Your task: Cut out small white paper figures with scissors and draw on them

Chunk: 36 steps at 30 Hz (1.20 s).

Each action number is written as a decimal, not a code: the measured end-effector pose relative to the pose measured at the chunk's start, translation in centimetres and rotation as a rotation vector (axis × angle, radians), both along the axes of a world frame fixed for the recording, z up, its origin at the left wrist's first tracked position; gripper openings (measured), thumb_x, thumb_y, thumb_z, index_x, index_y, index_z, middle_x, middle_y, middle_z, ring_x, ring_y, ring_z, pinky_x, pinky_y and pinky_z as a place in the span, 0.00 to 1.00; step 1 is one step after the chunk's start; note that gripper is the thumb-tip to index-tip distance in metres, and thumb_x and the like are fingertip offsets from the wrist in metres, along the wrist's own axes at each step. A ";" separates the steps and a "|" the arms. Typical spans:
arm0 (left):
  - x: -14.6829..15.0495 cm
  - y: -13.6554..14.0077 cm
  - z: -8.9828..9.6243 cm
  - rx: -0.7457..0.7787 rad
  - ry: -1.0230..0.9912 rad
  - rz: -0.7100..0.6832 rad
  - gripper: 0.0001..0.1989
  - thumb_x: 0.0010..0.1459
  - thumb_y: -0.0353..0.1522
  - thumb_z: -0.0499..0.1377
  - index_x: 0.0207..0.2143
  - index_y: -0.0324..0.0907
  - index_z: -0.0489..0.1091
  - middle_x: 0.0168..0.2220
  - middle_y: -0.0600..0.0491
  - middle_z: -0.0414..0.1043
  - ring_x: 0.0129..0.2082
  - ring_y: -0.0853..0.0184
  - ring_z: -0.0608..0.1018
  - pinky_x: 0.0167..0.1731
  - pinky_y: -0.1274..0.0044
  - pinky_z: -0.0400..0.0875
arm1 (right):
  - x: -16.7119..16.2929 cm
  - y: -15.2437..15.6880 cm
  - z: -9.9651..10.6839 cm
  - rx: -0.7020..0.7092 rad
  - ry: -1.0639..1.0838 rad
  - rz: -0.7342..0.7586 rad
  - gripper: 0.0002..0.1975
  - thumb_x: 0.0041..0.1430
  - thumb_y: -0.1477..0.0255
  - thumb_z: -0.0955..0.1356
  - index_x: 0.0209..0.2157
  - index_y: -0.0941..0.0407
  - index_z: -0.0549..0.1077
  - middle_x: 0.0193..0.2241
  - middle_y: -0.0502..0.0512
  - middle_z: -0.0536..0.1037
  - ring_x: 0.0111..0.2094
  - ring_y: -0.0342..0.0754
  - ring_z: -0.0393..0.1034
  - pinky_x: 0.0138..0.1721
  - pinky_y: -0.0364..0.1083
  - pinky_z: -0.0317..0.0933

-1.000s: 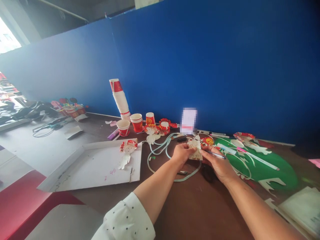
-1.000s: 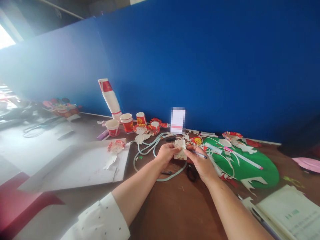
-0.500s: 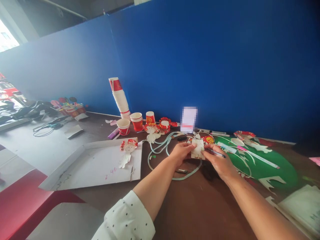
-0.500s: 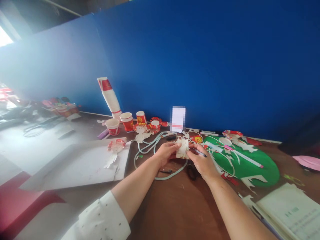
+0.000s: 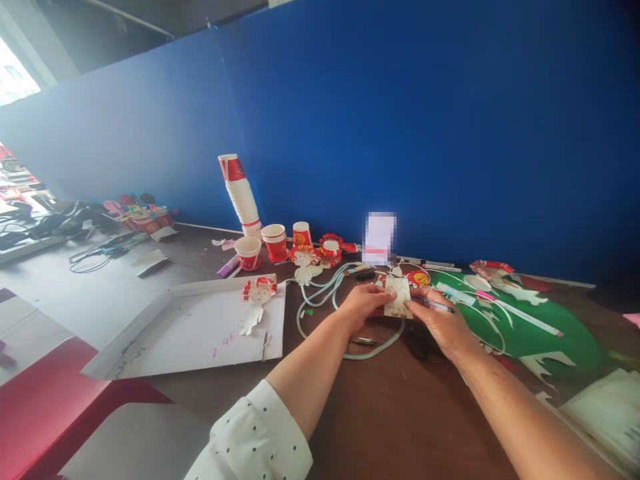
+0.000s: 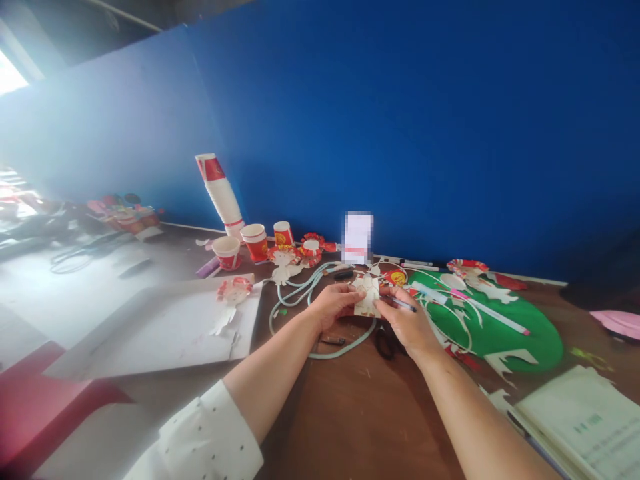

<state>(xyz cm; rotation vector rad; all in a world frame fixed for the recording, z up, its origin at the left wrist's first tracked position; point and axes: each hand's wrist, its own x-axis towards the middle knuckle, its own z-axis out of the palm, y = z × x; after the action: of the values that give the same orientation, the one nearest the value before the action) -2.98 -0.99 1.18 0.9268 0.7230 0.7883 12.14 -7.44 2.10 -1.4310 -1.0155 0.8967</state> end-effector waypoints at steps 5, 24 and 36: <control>0.2 0.0 -0.1 -0.010 0.029 0.019 0.20 0.32 0.34 0.74 0.28 0.34 0.72 0.27 0.50 0.74 0.26 0.69 0.76 0.38 0.72 0.72 | 0.3 0.3 -0.6 -0.003 0.019 0.066 0.14 0.46 0.66 0.73 0.36 0.52 0.73 0.27 0.49 0.79 0.30 0.48 0.73 0.32 0.45 0.64; 0.5 0.5 -0.9 0.055 0.157 0.069 0.19 0.33 0.37 0.73 0.26 0.35 0.73 0.24 0.52 0.73 0.27 0.67 0.76 0.36 0.72 0.72 | 0.5 0.3 -1.7 0.014 -0.002 0.054 0.16 0.46 0.62 0.74 0.38 0.52 0.73 0.29 0.48 0.79 0.32 0.50 0.74 0.35 0.47 0.65; 0.4 0.0 -1.0 0.265 0.347 0.028 0.18 0.38 0.41 0.71 0.23 0.37 0.71 0.17 0.58 0.63 0.18 0.76 0.62 0.21 0.80 0.58 | -0.3 -0.2 -0.6 0.062 -0.028 -0.061 0.17 0.43 0.61 0.75 0.35 0.52 0.72 0.32 0.50 0.77 0.36 0.50 0.72 0.38 0.46 0.63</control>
<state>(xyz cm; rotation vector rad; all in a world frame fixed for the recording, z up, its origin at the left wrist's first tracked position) -2.62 -0.98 0.21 1.3160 0.9492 0.7682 11.85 -7.69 1.50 -1.4181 -1.0075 0.7960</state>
